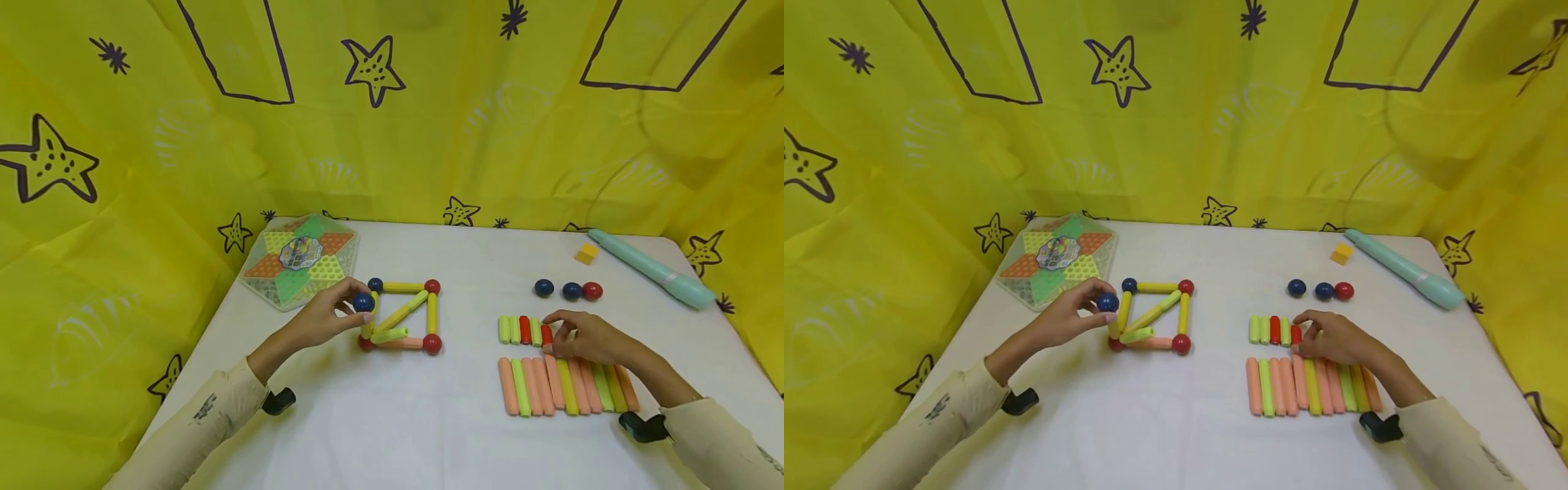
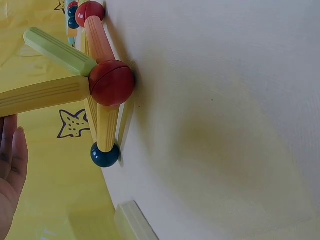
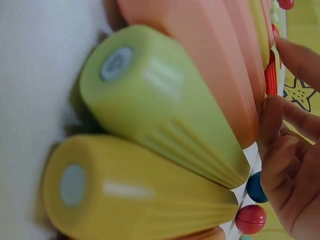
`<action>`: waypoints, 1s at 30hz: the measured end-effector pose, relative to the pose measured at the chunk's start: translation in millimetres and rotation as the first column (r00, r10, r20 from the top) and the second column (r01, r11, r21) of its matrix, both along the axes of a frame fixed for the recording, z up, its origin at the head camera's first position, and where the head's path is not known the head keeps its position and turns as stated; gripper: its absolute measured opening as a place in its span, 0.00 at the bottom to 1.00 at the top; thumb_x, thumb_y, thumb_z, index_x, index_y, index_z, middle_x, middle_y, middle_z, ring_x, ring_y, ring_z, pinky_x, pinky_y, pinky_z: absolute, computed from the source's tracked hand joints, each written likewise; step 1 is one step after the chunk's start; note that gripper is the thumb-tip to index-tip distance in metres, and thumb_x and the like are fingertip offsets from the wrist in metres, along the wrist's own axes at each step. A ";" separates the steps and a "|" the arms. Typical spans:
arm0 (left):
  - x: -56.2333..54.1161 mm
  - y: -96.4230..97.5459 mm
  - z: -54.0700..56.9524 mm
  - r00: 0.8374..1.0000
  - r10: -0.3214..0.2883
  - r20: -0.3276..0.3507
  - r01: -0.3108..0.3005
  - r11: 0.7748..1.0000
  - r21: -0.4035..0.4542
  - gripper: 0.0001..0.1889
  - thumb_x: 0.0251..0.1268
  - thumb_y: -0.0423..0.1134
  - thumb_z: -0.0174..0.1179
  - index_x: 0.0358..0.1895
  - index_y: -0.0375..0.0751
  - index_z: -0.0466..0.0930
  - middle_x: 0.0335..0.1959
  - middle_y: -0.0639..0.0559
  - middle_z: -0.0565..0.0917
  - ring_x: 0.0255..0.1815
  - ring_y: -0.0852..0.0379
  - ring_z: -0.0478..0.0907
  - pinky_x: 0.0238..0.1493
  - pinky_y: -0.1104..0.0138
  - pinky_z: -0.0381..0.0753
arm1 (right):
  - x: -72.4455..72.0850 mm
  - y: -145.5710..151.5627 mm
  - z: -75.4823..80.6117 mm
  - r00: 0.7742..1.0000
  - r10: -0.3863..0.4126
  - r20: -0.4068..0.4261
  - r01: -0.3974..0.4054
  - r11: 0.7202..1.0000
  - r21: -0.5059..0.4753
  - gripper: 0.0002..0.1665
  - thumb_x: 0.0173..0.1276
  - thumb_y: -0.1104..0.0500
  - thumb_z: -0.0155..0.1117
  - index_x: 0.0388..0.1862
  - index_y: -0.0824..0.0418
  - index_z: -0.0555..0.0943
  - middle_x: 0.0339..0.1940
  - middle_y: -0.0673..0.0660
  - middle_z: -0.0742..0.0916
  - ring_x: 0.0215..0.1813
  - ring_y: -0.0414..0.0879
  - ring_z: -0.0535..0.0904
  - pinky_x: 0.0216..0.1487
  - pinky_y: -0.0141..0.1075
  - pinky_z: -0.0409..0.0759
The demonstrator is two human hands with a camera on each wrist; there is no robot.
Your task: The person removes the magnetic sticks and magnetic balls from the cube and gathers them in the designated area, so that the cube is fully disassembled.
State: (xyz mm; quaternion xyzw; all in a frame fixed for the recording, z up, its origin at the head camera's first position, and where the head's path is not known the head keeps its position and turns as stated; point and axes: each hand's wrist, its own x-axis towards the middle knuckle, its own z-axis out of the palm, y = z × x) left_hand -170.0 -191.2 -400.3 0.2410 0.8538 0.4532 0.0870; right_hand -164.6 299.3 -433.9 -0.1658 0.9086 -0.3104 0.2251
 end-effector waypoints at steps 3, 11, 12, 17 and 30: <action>0.3 0.4 0.6 1.000 0.000 -0.009 0.000 1.000 -0.001 0.18 0.67 0.41 0.67 0.57 0.44 0.75 0.46 0.50 0.83 0.47 0.55 0.80 0.49 0.64 0.81 | -0.7 -1.0 -0.5 1.000 0.003 0.003 -0.003 1.000 0.010 0.35 0.66 0.54 0.72 0.65 0.72 0.72 0.35 0.53 0.84 0.38 0.46 0.76 0.38 0.33 0.77; 0.8 1.3 2.0 1.000 -0.005 -0.011 0.005 1.000 0.007 0.20 0.67 0.40 0.67 0.58 0.42 0.75 0.47 0.48 0.83 0.47 0.54 0.80 0.49 0.63 0.81 | -2.6 -3.8 -1.0 0.998 -0.041 0.056 0.041 0.999 0.011 0.33 0.67 0.55 0.70 0.64 0.70 0.71 0.35 0.55 0.86 0.35 0.47 0.78 0.33 0.34 0.77; 0.9 1.5 2.2 1.000 -0.007 -0.009 0.007 1.000 0.008 0.20 0.67 0.40 0.67 0.58 0.42 0.75 0.47 0.48 0.83 0.48 0.54 0.80 0.50 0.63 0.81 | -2.7 -3.9 -1.5 0.996 -0.051 0.068 0.050 0.999 0.013 0.33 0.67 0.55 0.70 0.64 0.69 0.71 0.34 0.55 0.85 0.33 0.47 0.78 0.32 0.34 0.77; 0.7 1.7 1.7 1.000 -0.010 -0.002 0.010 1.000 0.015 0.19 0.67 0.40 0.67 0.58 0.42 0.75 0.46 0.48 0.83 0.47 0.54 0.80 0.50 0.63 0.80 | -2.9 -5.3 -3.3 0.993 -0.072 0.094 0.069 0.997 0.038 0.35 0.68 0.52 0.70 0.65 0.68 0.69 0.29 0.53 0.84 0.29 0.46 0.77 0.28 0.34 0.75; 2.1 1.2 2.6 1.000 -0.007 -0.008 0.007 1.000 0.004 0.18 0.67 0.40 0.67 0.56 0.44 0.75 0.46 0.51 0.83 0.48 0.55 0.80 0.50 0.63 0.81 | -0.9 -8.7 1.7 0.982 -0.114 0.149 0.110 0.993 0.036 0.36 0.68 0.52 0.70 0.67 0.67 0.68 0.26 0.54 0.82 0.24 0.46 0.75 0.25 0.33 0.74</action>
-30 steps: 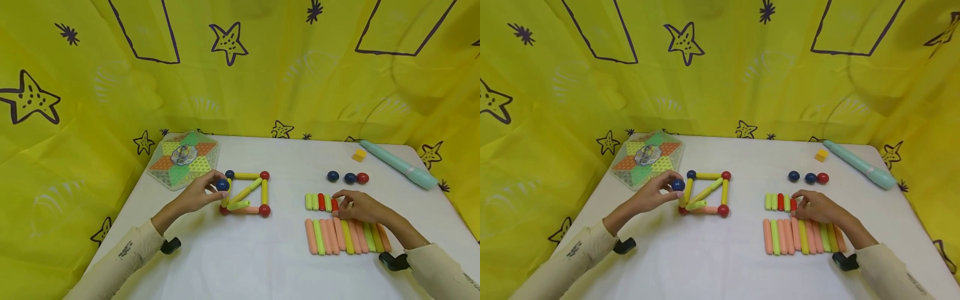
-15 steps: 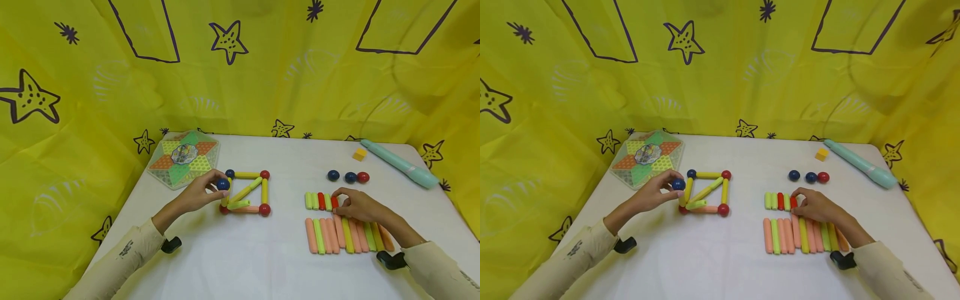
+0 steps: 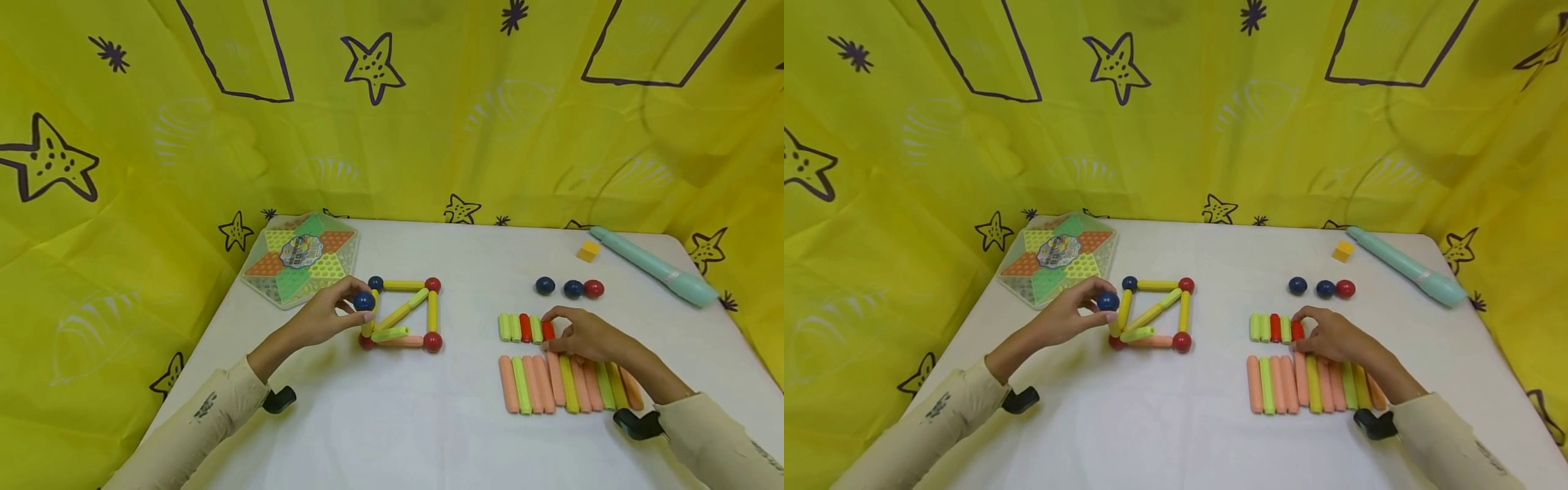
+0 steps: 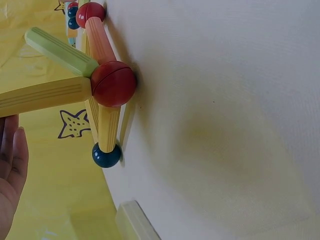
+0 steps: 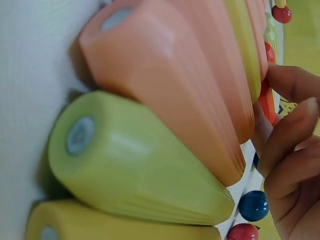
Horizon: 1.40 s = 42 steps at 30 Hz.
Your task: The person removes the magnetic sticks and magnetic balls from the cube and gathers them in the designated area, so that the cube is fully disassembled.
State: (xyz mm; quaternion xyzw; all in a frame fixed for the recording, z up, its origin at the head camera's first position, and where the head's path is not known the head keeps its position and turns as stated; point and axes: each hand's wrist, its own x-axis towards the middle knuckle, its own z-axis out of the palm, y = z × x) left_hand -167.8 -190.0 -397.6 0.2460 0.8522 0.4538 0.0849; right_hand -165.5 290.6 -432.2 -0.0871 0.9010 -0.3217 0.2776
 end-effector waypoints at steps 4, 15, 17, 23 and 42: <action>-0.7 -0.1 0.0 1.000 -0.001 0.009 0.001 1.000 -0.003 0.18 0.67 0.40 0.67 0.56 0.45 0.75 0.46 0.51 0.83 0.47 0.55 0.80 0.50 0.62 0.81 | 1.2 -0.3 0.9 1.000 -0.007 0.002 0.007 1.000 -0.007 0.34 0.69 0.53 0.69 0.66 0.66 0.67 0.25 0.54 0.82 0.23 0.46 0.74 0.24 0.33 0.73; -0.4 -0.2 -0.2 1.000 0.000 0.014 0.001 1.000 -0.005 0.18 0.66 0.41 0.68 0.56 0.45 0.75 0.45 0.51 0.83 0.47 0.54 0.80 0.49 0.62 0.81 | 2.8 -4.0 -3.7 0.996 -0.004 -0.094 0.011 0.997 0.075 0.34 0.67 0.52 0.70 0.65 0.65 0.69 0.26 0.54 0.80 0.28 0.46 0.75 0.28 0.36 0.73; -0.4 -0.2 -0.2 1.000 -0.001 0.014 0.001 1.000 -0.004 0.18 0.66 0.40 0.68 0.56 0.45 0.75 0.45 0.51 0.83 0.47 0.54 0.80 0.49 0.62 0.81 | 2.9 -4.4 -3.4 0.996 -0.008 -0.087 0.015 0.997 0.076 0.34 0.67 0.52 0.70 0.66 0.65 0.69 0.26 0.54 0.80 0.27 0.46 0.75 0.27 0.36 0.73; -1.1 -1.0 -0.5 1.000 0.006 0.012 -0.005 1.000 -0.010 0.18 0.66 0.41 0.68 0.56 0.45 0.75 0.45 0.51 0.83 0.47 0.54 0.80 0.50 0.62 0.81 | 2.3 -4.3 -0.2 0.999 -0.007 -0.043 0.009 0.999 0.053 0.35 0.66 0.55 0.71 0.66 0.66 0.68 0.27 0.54 0.83 0.26 0.46 0.76 0.27 0.35 0.76; -0.7 -1.2 0.6 1.000 0.004 0.014 -0.004 1.000 -0.007 0.18 0.66 0.40 0.68 0.56 0.45 0.75 0.46 0.51 0.83 0.47 0.54 0.80 0.50 0.63 0.81 | -9.1 1.6 -3.7 0.995 0.060 -0.077 -0.057 0.998 0.034 0.40 0.66 0.57 0.69 0.71 0.71 0.64 0.34 0.56 0.84 0.30 0.46 0.76 0.29 0.35 0.76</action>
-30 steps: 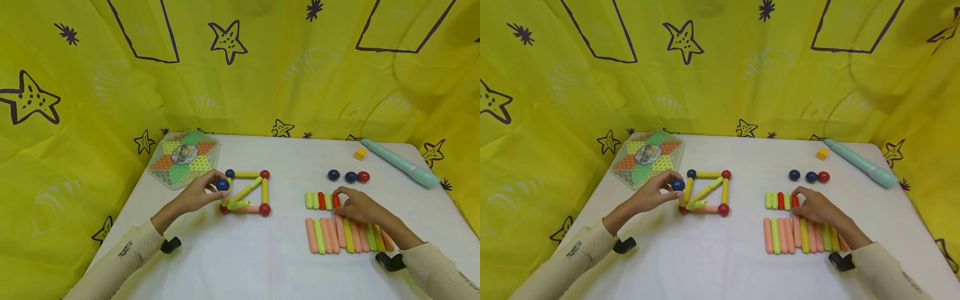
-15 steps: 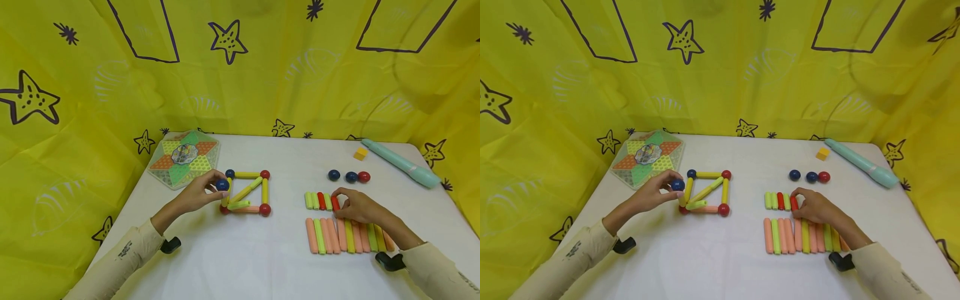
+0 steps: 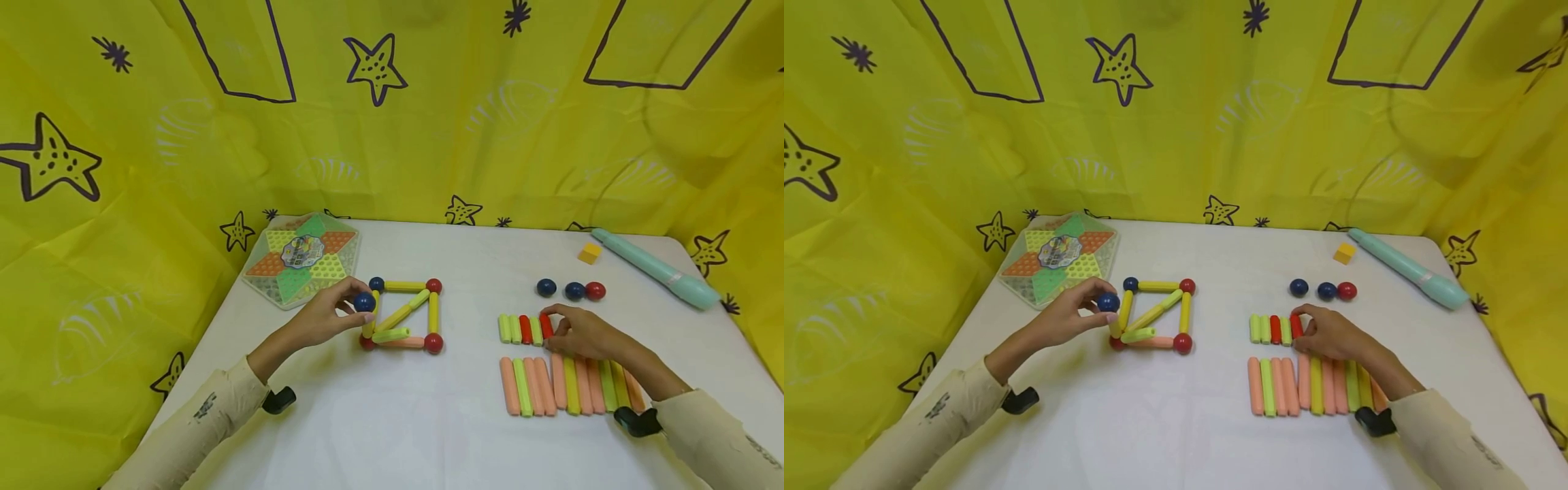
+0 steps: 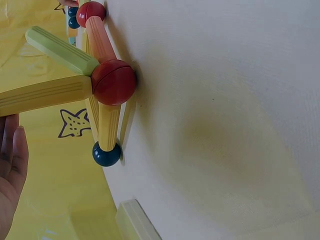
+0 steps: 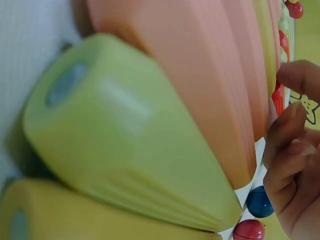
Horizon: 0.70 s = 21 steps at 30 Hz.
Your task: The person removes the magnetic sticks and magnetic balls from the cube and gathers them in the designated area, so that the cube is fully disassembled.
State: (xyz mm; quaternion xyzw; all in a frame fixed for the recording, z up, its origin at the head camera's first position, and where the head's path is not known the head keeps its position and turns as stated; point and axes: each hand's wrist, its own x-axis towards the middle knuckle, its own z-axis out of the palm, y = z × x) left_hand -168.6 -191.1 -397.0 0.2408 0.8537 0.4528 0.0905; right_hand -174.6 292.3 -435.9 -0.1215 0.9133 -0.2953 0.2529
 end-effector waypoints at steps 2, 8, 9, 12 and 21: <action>0.1 -0.3 -0.2 1.000 0.002 -0.001 -0.002 1.000 -0.001 0.18 0.66 0.40 0.68 0.56 0.45 0.75 0.45 0.51 0.83 0.47 0.54 0.80 0.50 0.63 0.81 | 0.0 0.9 0.3 1.000 0.028 0.001 -0.028 0.999 -0.025 0.42 0.67 0.56 0.70 0.72 0.72 0.63 0.36 0.56 0.85 0.32 0.46 0.77 0.30 0.34 0.76; 0.0 0.2 -0.4 1.000 -0.001 -0.005 0.001 1.000 0.007 0.18 0.66 0.40 0.68 0.56 0.44 0.75 0.46 0.51 0.83 0.48 0.54 0.81 0.50 0.64 0.81 | 0.7 5.9 16.9 0.991 0.089 -0.098 -0.091 0.996 -0.014 0.44 0.67 0.53 0.71 0.73 0.71 0.63 0.35 0.52 0.85 0.35 0.43 0.76 0.32 0.32 0.75; -0.1 0.1 -0.8 1.000 -0.002 -0.004 0.002 1.000 0.008 0.18 0.66 0.40 0.68 0.56 0.44 0.75 0.46 0.51 0.83 0.49 0.55 0.81 0.50 0.64 0.81 | 1.2 4.3 21.6 0.986 0.095 -0.136 -0.098 0.995 -0.015 0.41 0.67 0.54 0.71 0.72 0.71 0.65 0.34 0.51 0.85 0.34 0.42 0.76 0.32 0.32 0.75; -0.7 -1.1 -1.9 1.000 -0.003 -0.003 0.003 1.000 0.013 0.19 0.67 0.40 0.68 0.56 0.44 0.75 0.47 0.50 0.83 0.49 0.55 0.80 0.50 0.64 0.81 | 3.5 -13.1 36.5 0.968 0.103 -0.229 -0.116 0.992 -0.044 0.33 0.69 0.54 0.69 0.67 0.69 0.71 0.32 0.50 0.84 0.30 0.41 0.76 0.29 0.32 0.75; -2.2 -2.3 -3.0 1.000 0.003 -0.013 -0.003 1.000 0.029 0.18 0.67 0.39 0.67 0.57 0.44 0.75 0.47 0.50 0.83 0.50 0.52 0.81 0.50 0.62 0.81 | 0.5 -141.1 43.4 0.929 0.252 -0.269 -0.303 0.937 -0.170 0.30 0.68 0.47 0.70 0.62 0.63 0.77 0.46 0.55 0.87 0.35 0.40 0.80 0.34 0.33 0.80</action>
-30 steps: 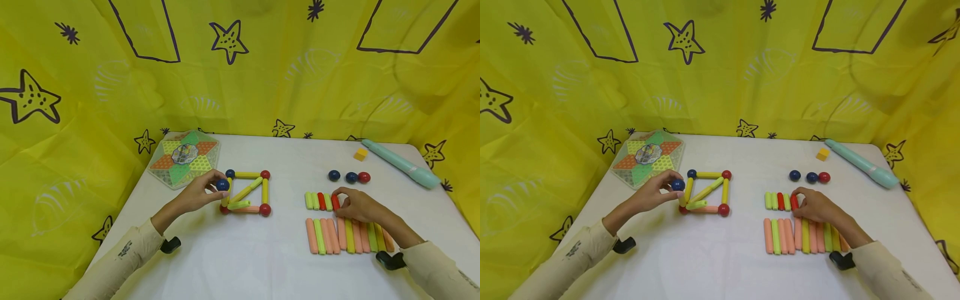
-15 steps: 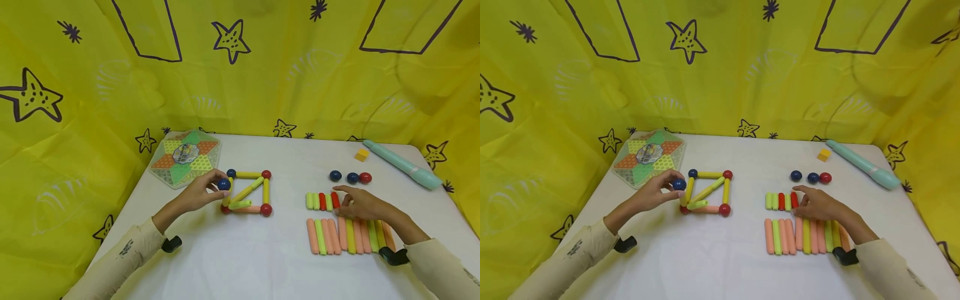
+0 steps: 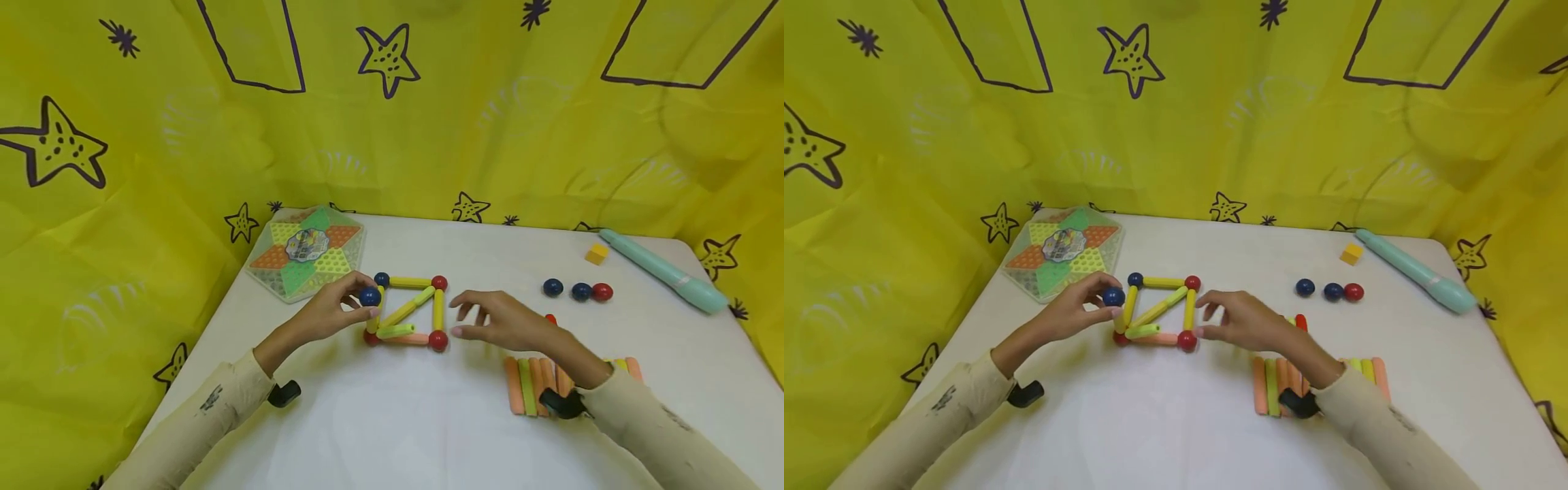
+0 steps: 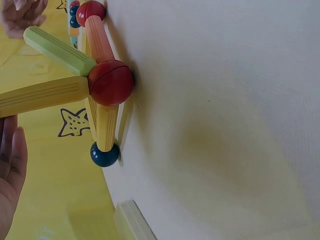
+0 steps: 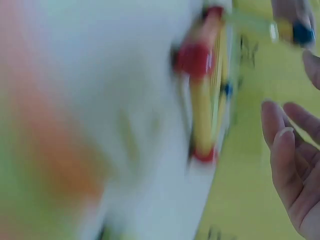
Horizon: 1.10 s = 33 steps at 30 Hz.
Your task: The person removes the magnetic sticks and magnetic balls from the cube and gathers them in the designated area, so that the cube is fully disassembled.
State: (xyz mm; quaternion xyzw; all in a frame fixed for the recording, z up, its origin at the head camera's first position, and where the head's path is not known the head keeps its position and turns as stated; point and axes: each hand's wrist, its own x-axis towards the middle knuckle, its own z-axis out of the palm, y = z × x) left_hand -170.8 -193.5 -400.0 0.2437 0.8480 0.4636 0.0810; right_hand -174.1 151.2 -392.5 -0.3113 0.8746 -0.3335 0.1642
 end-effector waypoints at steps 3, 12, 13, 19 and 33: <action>-1.7 2.7 -1.0 1.000 -0.010 -0.003 0.010 1.000 0.000 0.19 0.67 0.40 0.67 0.58 0.43 0.74 0.48 0.50 0.83 0.50 0.52 0.81 0.51 0.62 0.82 | -4.5 -39.5 -13.5 0.994 0.089 0.059 -0.084 0.993 -0.084 0.34 0.64 0.50 0.75 0.64 0.65 0.76 0.49 0.59 0.85 0.34 0.41 0.82 0.34 0.33 0.81; -4.4 11.1 -0.3 0.999 -0.041 0.002 0.041 0.999 -0.008 0.20 0.67 0.42 0.68 0.58 0.44 0.74 0.50 0.50 0.82 0.51 0.54 0.81 0.52 0.61 0.81 | -5.9 -90.7 -47.2 0.994 0.101 -0.050 -0.109 0.975 -0.192 0.23 0.63 0.58 0.75 0.56 0.63 0.85 0.49 0.55 0.89 0.46 0.43 0.80 0.47 0.32 0.77; -4.6 10.7 0.0 0.999 -0.041 0.000 0.041 0.999 -0.008 0.20 0.67 0.42 0.68 0.58 0.44 0.74 0.50 0.50 0.81 0.51 0.54 0.81 0.52 0.61 0.81 | -5.8 -92.7 -48.3 0.995 0.090 -0.052 -0.099 0.974 -0.202 0.20 0.63 0.59 0.74 0.54 0.62 0.86 0.48 0.54 0.89 0.48 0.44 0.81 0.49 0.32 0.77; -5.0 5.2 -0.5 1.000 -0.026 0.002 0.026 1.000 -0.006 0.20 0.67 0.43 0.67 0.58 0.44 0.74 0.50 0.51 0.82 0.51 0.55 0.80 0.52 0.62 0.81 | -5.6 -102.4 -48.6 0.999 0.038 -0.036 -0.044 0.977 -0.208 0.15 0.64 0.58 0.74 0.50 0.60 0.88 0.47 0.53 0.90 0.52 0.46 0.83 0.52 0.34 0.80; -2.4 -4.8 -2.0 0.999 0.013 0.036 -0.013 1.000 0.002 0.20 0.66 0.44 0.68 0.57 0.44 0.75 0.48 0.51 0.82 0.49 0.55 0.80 0.51 0.61 0.81 | -14.0 -125.1 -28.2 0.995 0.033 -0.098 -0.021 0.992 0.123 0.15 0.62 0.50 0.73 0.41 0.59 0.88 0.28 0.47 0.87 0.29 0.40 0.75 0.30 0.31 0.73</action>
